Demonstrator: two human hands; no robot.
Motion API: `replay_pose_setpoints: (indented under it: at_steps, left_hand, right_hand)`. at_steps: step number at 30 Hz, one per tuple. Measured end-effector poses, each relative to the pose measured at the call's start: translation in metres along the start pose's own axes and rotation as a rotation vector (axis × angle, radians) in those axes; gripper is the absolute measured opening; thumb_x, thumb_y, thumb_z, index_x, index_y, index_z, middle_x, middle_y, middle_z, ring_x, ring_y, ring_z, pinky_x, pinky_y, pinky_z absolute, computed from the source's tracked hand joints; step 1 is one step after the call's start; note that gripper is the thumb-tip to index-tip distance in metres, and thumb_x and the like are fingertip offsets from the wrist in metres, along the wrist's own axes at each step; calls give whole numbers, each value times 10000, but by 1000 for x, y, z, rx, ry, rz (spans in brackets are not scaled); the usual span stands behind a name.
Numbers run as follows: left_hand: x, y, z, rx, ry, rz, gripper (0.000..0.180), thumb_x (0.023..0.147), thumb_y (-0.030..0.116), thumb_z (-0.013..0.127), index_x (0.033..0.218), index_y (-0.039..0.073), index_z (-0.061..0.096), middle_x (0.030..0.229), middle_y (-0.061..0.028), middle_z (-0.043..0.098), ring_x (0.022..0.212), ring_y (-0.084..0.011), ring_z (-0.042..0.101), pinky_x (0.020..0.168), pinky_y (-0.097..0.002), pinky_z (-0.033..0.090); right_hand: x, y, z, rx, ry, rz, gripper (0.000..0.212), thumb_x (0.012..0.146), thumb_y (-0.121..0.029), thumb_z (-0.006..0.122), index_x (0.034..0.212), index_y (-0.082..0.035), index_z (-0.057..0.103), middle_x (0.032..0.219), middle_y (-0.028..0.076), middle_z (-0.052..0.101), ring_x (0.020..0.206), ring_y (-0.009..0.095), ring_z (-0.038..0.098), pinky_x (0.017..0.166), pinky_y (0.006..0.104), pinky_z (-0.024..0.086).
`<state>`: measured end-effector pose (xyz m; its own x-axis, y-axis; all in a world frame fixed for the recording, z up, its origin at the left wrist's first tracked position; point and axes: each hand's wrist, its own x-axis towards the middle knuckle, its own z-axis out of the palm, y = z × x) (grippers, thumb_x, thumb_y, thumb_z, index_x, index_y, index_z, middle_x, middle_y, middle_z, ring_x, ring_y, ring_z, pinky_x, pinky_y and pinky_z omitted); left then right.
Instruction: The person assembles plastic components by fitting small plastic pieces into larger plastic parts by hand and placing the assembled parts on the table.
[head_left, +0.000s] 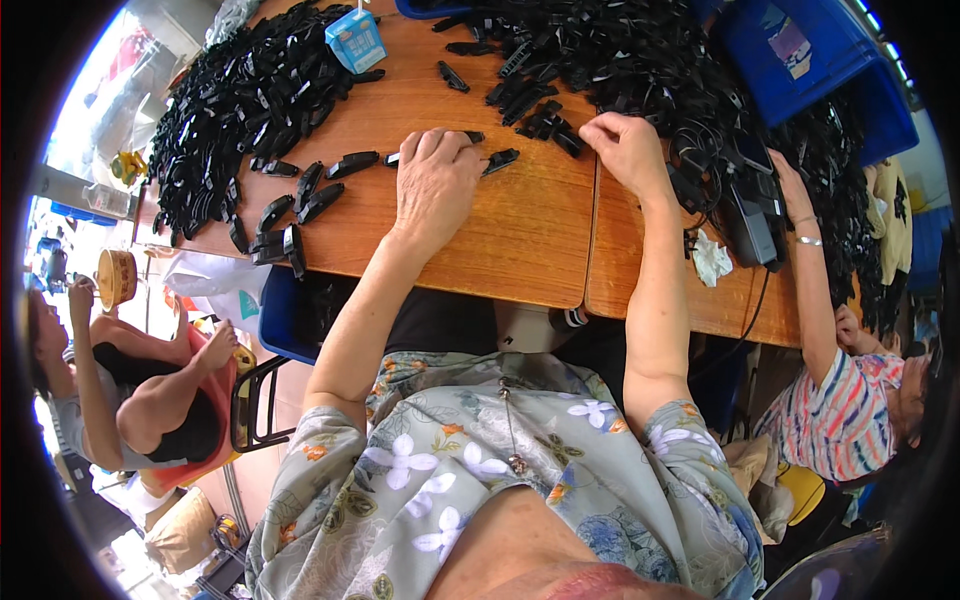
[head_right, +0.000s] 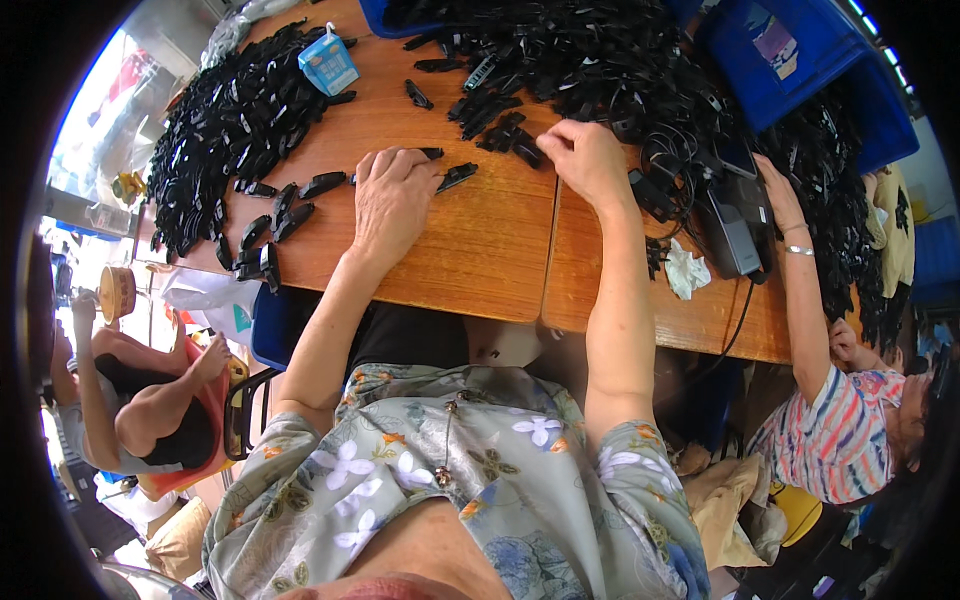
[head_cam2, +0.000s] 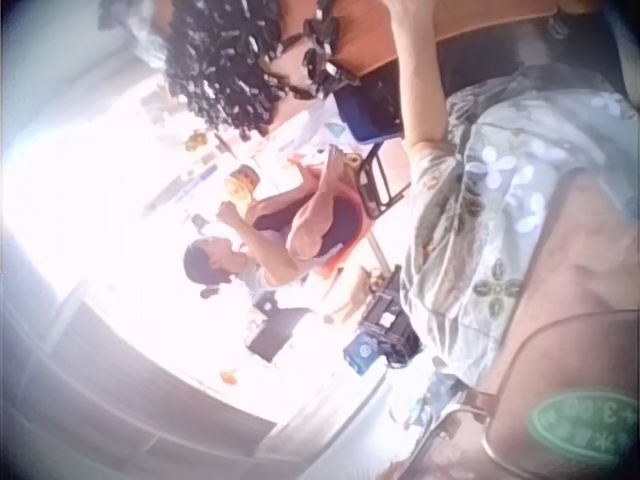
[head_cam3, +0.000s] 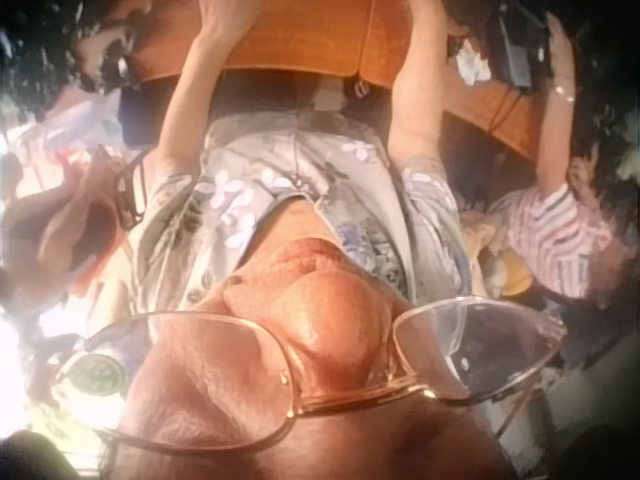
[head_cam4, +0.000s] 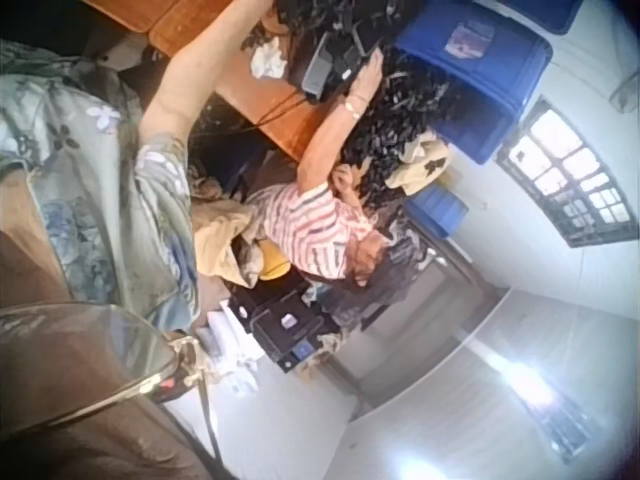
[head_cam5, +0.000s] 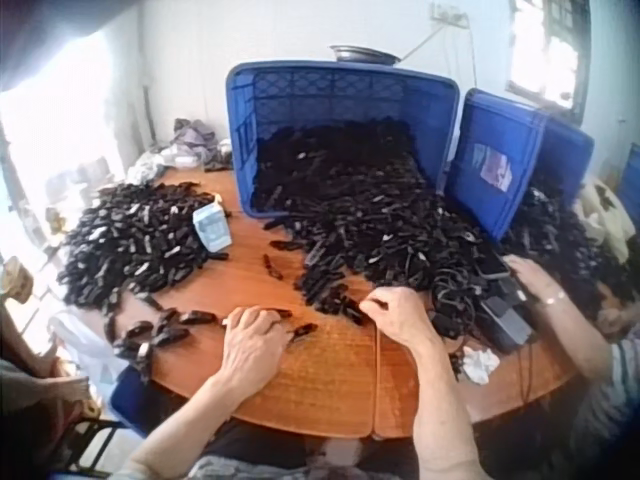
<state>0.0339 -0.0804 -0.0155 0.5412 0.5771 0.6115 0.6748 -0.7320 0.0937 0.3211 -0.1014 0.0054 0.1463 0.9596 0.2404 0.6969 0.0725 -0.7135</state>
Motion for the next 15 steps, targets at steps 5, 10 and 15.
replay_pose_setpoints:
  at_steps: [5, 10, 15]
  left_hand:
    - [-6, 14, -3, -216, -33, -95, 269, 928, 148, 708, 1184, 64, 714, 1051, -89, 706, 1080, -283, 632, 952, -419, 483]
    - [-6, 19, -5, -674, -90, -338, 329, 928, 22, 645, 1251, 59, 698, 1144, -153, 705, 1094, -330, 663, 949, -415, 538]
    - [-5, 11, -3, -661, -152, -113, 431, 877, -63, 588, 1268, 71, 711, 1297, -118, 684, 1224, -317, 609, 1041, -426, 493]
  right_hand:
    - [-10, -17, 18, -337, -31, -58, 224, 875, -235, 791, 952, -28, 758, 921, 154, 732, 795, 329, 702, 752, 429, 549]
    - [-8, -20, 24, -59, 38, -77, 179, 872, -159, 778, 989, -25, 759, 945, 147, 731, 795, 309, 710, 741, 403, 556]
    - [-13, -37, 15, 214, -57, -183, 116, 893, -55, 742, 996, -12, 771, 882, 62, 729, 762, 116, 646, 693, 273, 520]
